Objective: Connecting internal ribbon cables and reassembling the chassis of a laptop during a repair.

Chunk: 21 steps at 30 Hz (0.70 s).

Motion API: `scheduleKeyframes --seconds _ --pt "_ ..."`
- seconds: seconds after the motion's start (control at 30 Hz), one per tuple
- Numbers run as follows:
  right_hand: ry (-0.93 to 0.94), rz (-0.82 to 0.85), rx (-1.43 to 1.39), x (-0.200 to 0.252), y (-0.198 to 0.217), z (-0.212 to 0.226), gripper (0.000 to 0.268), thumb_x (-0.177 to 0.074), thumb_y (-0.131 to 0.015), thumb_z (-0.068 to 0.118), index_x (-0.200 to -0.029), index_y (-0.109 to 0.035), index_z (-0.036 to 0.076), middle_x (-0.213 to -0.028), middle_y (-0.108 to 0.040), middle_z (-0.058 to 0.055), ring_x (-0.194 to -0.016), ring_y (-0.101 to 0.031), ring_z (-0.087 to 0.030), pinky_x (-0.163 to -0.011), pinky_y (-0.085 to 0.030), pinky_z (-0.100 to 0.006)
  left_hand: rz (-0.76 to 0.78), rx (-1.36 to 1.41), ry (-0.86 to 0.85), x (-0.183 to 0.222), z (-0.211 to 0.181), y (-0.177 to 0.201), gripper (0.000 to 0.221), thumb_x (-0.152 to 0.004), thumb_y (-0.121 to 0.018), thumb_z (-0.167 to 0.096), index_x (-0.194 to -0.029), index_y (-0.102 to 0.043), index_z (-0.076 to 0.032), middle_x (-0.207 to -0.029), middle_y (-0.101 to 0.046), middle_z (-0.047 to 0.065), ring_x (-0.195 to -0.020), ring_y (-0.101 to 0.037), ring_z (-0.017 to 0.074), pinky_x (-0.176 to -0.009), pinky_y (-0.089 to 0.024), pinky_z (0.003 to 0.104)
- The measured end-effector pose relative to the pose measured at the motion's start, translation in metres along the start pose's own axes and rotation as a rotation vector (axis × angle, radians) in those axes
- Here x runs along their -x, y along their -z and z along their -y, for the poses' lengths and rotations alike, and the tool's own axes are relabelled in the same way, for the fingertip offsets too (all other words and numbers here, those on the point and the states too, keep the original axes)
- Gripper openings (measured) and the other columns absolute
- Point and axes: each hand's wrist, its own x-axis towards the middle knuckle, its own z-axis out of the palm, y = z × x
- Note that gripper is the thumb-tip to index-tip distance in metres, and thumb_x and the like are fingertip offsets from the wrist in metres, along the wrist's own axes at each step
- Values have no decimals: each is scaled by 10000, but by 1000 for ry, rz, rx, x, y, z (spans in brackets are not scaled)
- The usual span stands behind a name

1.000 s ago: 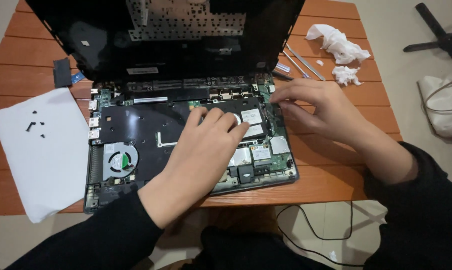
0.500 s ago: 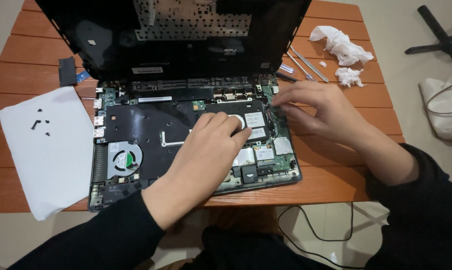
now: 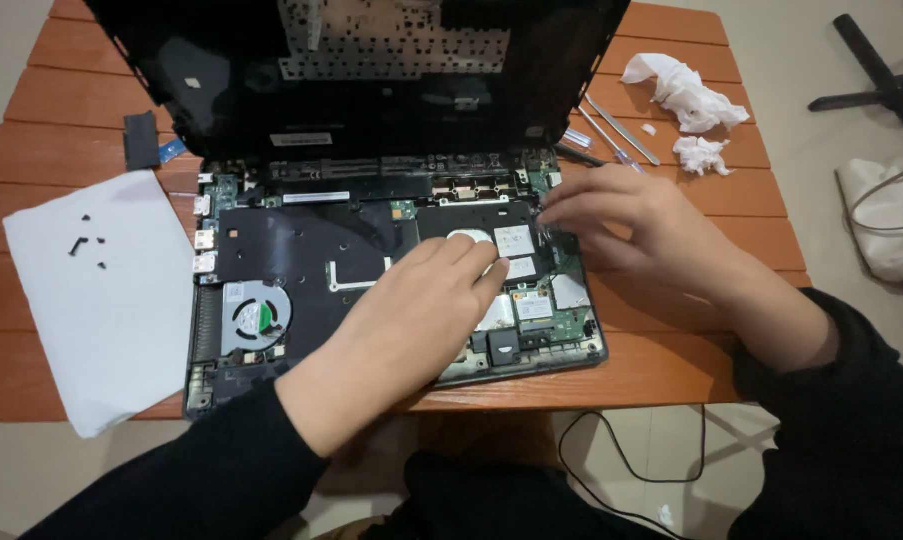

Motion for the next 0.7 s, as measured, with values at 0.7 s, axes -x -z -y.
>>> scheduleKeyframes --seconds 0.7 --pt "192 197 -18 -8 5 20 173 -991 -622 194 -1003 -738 66 -1039 -662 -73 -878 -584 -262 -826 -452 -405 -2 169 86 9 -1 -9 517 -815 -590 42 -1331 -594 20 -1203 -584 145 -1077 -558 325 -784 -519 435"
